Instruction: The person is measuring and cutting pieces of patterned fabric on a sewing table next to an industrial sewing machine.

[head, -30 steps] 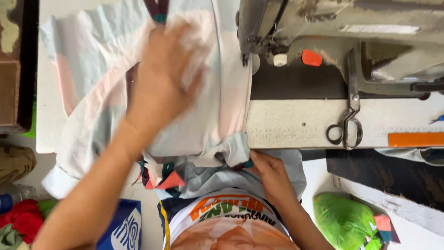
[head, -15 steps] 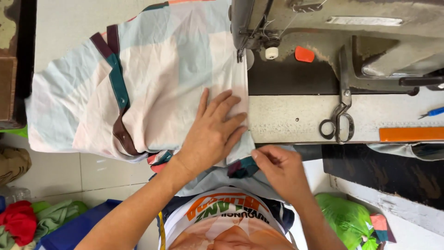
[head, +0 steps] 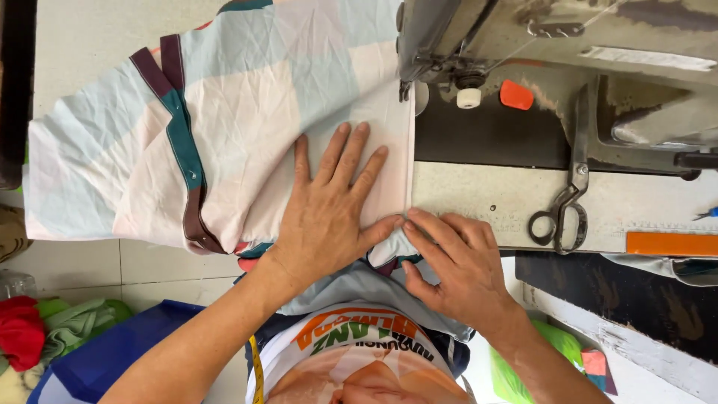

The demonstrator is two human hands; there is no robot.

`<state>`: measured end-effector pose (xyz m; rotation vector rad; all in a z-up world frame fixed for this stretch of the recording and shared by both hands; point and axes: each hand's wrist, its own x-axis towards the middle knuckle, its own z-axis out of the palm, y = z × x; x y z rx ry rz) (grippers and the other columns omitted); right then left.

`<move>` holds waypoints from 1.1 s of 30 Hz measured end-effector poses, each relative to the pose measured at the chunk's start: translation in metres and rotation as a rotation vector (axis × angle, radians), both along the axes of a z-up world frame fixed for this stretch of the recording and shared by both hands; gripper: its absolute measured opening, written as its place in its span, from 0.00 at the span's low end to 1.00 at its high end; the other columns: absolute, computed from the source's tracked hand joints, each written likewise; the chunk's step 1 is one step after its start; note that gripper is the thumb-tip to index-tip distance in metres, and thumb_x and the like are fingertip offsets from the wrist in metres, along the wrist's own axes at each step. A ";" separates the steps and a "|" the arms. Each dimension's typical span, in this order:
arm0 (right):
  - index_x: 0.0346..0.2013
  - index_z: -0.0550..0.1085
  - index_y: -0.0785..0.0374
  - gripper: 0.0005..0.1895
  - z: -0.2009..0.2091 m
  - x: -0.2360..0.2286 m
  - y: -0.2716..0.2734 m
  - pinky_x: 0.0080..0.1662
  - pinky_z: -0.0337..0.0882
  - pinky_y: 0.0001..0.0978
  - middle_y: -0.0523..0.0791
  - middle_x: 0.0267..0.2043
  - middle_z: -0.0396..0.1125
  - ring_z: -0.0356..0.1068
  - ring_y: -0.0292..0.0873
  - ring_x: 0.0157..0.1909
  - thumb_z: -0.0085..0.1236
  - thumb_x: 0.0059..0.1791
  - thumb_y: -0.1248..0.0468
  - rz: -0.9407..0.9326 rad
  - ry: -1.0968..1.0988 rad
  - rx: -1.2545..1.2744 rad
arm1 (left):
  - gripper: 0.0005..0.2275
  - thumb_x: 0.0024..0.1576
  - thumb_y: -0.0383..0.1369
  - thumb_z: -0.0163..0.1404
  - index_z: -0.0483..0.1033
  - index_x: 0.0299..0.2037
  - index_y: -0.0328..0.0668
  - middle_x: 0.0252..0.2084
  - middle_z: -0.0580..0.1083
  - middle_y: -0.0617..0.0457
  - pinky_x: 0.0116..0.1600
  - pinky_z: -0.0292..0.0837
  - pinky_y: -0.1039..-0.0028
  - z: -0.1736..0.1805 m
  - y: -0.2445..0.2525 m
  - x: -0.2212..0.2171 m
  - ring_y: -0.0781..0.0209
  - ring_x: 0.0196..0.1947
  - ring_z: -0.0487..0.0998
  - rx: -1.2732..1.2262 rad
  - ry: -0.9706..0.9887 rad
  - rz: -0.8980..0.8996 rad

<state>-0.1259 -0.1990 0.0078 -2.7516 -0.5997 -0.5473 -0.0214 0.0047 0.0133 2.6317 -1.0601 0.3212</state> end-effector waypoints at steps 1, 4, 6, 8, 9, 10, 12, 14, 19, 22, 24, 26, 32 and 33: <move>0.51 0.79 0.58 0.18 0.001 0.002 0.000 0.46 0.66 0.40 0.41 0.62 0.70 0.68 0.46 0.48 0.59 0.48 0.55 0.000 -0.025 -0.031 | 0.36 0.63 0.63 0.38 0.68 0.69 0.42 0.74 0.59 0.38 0.70 0.53 0.34 0.001 -0.001 0.002 0.41 0.74 0.58 0.049 -0.014 0.001; 0.50 0.80 0.57 0.19 0.004 0.012 -0.006 0.46 0.66 0.41 0.41 0.61 0.70 0.68 0.46 0.48 0.57 0.49 0.52 0.019 -0.013 -0.069 | 0.38 0.62 0.64 0.34 0.65 0.72 0.44 0.76 0.56 0.38 0.71 0.49 0.34 -0.001 -0.003 0.013 0.41 0.76 0.54 0.087 -0.003 -0.007; 0.49 0.80 0.57 0.20 0.008 0.020 -0.009 0.45 0.66 0.40 0.41 0.61 0.70 0.67 0.46 0.47 0.54 0.50 0.50 0.029 -0.006 -0.096 | 0.38 0.62 0.65 0.34 0.64 0.72 0.44 0.76 0.56 0.38 0.72 0.49 0.34 -0.001 -0.005 0.019 0.41 0.76 0.54 0.106 0.007 -0.011; 0.48 0.80 0.57 0.21 0.012 0.024 -0.010 0.44 0.65 0.40 0.41 0.60 0.71 0.66 0.46 0.46 0.52 0.51 0.48 0.040 0.010 -0.124 | 0.39 0.61 0.66 0.33 0.64 0.72 0.44 0.76 0.56 0.39 0.72 0.48 0.35 -0.003 -0.007 0.024 0.41 0.76 0.53 0.124 0.025 -0.015; 0.49 0.80 0.57 0.22 0.014 0.025 -0.010 0.45 0.66 0.40 0.41 0.60 0.71 0.67 0.46 0.46 0.53 0.50 0.47 0.038 0.014 -0.132 | 0.39 0.61 0.66 0.34 0.64 0.72 0.44 0.76 0.56 0.38 0.71 0.49 0.35 -0.005 -0.007 0.025 0.41 0.76 0.53 0.110 0.014 -0.021; 0.50 0.80 0.56 0.23 0.016 0.030 -0.011 0.45 0.67 0.40 0.40 0.60 0.71 0.67 0.46 0.46 0.54 0.49 0.47 0.038 0.007 -0.141 | 0.40 0.61 0.67 0.35 0.65 0.72 0.43 0.75 0.57 0.38 0.71 0.49 0.34 -0.005 -0.008 0.031 0.41 0.76 0.54 0.095 -0.009 -0.023; 0.51 0.79 0.56 0.23 0.018 0.035 -0.013 0.45 0.67 0.40 0.41 0.59 0.71 0.67 0.46 0.47 0.54 0.49 0.46 0.045 0.001 -0.163 | 0.40 0.61 0.67 0.34 0.64 0.73 0.43 0.76 0.55 0.39 0.72 0.46 0.34 -0.005 -0.009 0.037 0.41 0.76 0.52 0.102 0.009 -0.028; 0.51 0.79 0.56 0.24 0.019 0.037 -0.013 0.45 0.67 0.40 0.41 0.59 0.71 0.67 0.46 0.47 0.55 0.48 0.45 0.049 -0.001 -0.184 | 0.40 0.61 0.66 0.34 0.63 0.73 0.43 0.77 0.54 0.39 0.73 0.43 0.33 -0.005 -0.009 0.041 0.41 0.77 0.50 0.110 0.031 -0.035; 0.48 0.79 0.56 0.22 0.019 0.042 -0.015 0.45 0.68 0.38 0.39 0.59 0.71 0.67 0.45 0.45 0.57 0.47 0.47 0.074 -0.024 -0.169 | 0.41 0.62 0.67 0.32 0.62 0.74 0.43 0.77 0.52 0.40 0.73 0.43 0.34 -0.006 -0.012 0.055 0.41 0.77 0.49 0.133 0.011 -0.042; 0.50 0.79 0.59 0.25 0.022 0.044 -0.015 0.46 0.68 0.39 0.40 0.61 0.70 0.66 0.45 0.47 0.57 0.48 0.46 0.073 -0.010 -0.185 | 0.41 0.62 0.67 0.33 0.63 0.74 0.42 0.77 0.53 0.40 0.72 0.46 0.34 -0.007 -0.014 0.063 0.42 0.77 0.50 0.105 -0.007 -0.049; 0.50 0.79 0.60 0.25 0.023 0.048 -0.015 0.47 0.68 0.38 0.40 0.61 0.70 0.67 0.45 0.47 0.57 0.48 0.46 0.073 -0.012 -0.180 | 0.40 0.63 0.67 0.34 0.64 0.73 0.41 0.77 0.53 0.40 0.71 0.48 0.34 -0.010 -0.014 0.070 0.42 0.77 0.51 0.098 -0.030 -0.052; 0.50 0.79 0.61 0.25 0.022 0.051 -0.017 0.48 0.68 0.38 0.40 0.61 0.71 0.67 0.45 0.48 0.57 0.48 0.47 0.070 -0.014 -0.176 | 0.40 0.63 0.67 0.35 0.64 0.73 0.41 0.76 0.54 0.40 0.70 0.50 0.35 -0.014 -0.016 0.076 0.42 0.76 0.52 0.090 -0.052 -0.058; 0.53 0.77 0.64 0.26 0.024 0.057 -0.018 0.49 0.68 0.43 0.42 0.62 0.69 0.66 0.49 0.50 0.61 0.46 0.51 0.097 0.027 -0.089 | 0.33 0.66 0.57 0.41 0.64 0.70 0.35 0.76 0.54 0.37 0.74 0.45 0.36 0.019 0.015 0.049 0.38 0.76 0.56 -0.053 0.041 -0.066; 0.53 0.78 0.63 0.26 0.022 0.057 -0.019 0.50 0.68 0.42 0.42 0.63 0.69 0.66 0.49 0.50 0.60 0.47 0.51 0.093 0.027 -0.095 | 0.27 0.65 0.50 0.45 0.65 0.69 0.40 0.76 0.56 0.41 0.72 0.43 0.32 0.027 0.032 0.034 0.40 0.76 0.55 -0.181 0.093 0.060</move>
